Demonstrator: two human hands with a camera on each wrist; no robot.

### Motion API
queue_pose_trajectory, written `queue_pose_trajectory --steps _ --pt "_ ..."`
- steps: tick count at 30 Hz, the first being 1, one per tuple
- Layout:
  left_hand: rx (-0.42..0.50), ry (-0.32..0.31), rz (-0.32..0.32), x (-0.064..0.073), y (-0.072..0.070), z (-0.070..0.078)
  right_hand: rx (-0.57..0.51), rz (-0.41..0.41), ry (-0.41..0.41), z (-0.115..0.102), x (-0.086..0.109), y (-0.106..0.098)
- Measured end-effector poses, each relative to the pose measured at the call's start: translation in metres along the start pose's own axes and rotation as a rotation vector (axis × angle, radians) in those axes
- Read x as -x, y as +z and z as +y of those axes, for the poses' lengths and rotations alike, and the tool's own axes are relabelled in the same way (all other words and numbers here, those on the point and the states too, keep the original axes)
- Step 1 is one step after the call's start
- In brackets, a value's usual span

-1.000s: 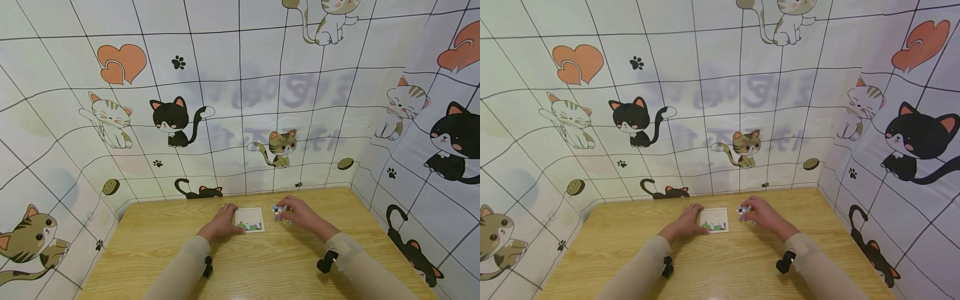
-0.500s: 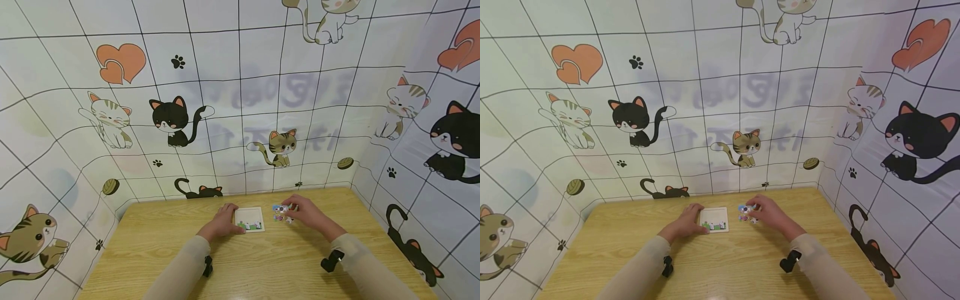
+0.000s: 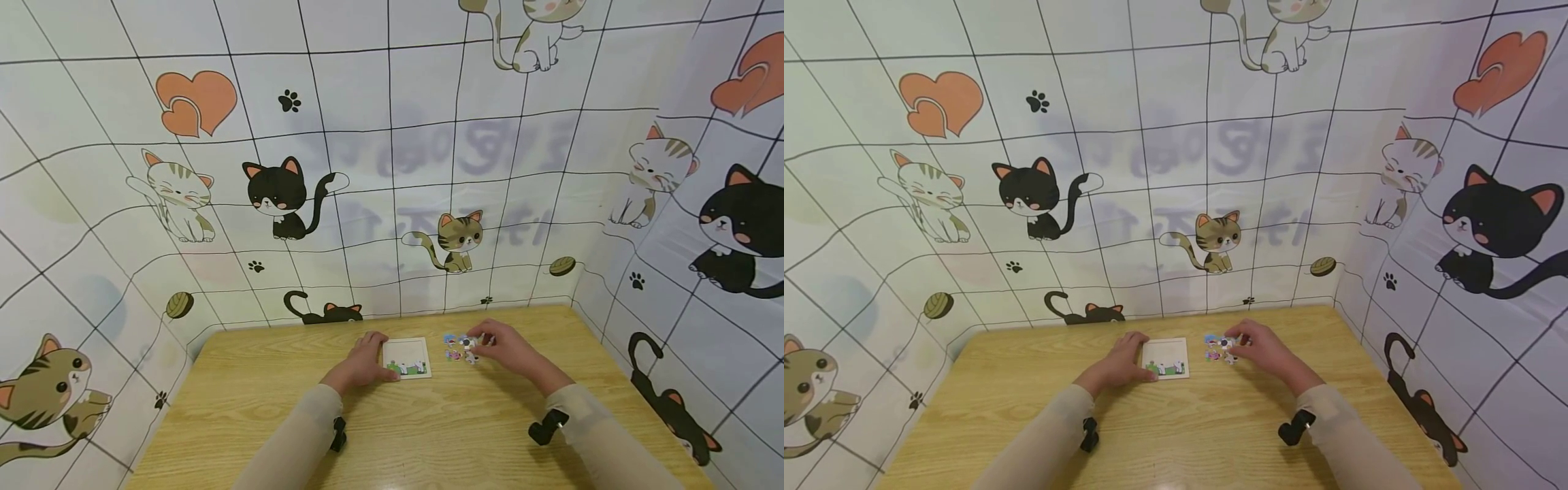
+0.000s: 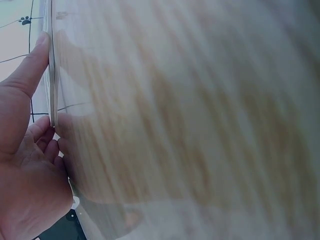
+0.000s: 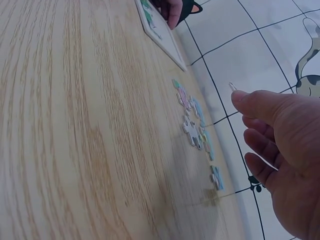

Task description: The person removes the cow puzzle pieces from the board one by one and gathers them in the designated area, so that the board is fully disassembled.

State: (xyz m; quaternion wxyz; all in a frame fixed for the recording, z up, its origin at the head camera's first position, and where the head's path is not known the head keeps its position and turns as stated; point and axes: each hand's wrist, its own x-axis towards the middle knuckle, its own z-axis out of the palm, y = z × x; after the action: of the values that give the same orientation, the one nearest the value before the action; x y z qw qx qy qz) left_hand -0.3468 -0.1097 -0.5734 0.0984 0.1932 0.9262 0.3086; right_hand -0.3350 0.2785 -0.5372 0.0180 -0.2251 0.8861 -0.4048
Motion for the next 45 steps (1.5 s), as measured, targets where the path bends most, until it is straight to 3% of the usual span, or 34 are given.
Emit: queue_pose_trajectory --steps 4,10,25,45 --pt "-0.003 -0.001 0.002 -0.001 0.001 -0.001 0.003 0.002 0.004 0.003 0.003 -0.002" --pt "-0.006 -0.010 0.010 -0.011 0.009 -0.014 -0.004 0.010 0.021 0.010 0.007 -0.006" --pt "-0.004 0.002 0.007 -0.002 0.000 -0.001 -0.017 0.017 0.042 0.016 0.017 -0.013" --pt "0.008 0.003 0.004 0.000 0.000 0.000 0.014 0.003 0.087 0.031 0.023 -0.012"
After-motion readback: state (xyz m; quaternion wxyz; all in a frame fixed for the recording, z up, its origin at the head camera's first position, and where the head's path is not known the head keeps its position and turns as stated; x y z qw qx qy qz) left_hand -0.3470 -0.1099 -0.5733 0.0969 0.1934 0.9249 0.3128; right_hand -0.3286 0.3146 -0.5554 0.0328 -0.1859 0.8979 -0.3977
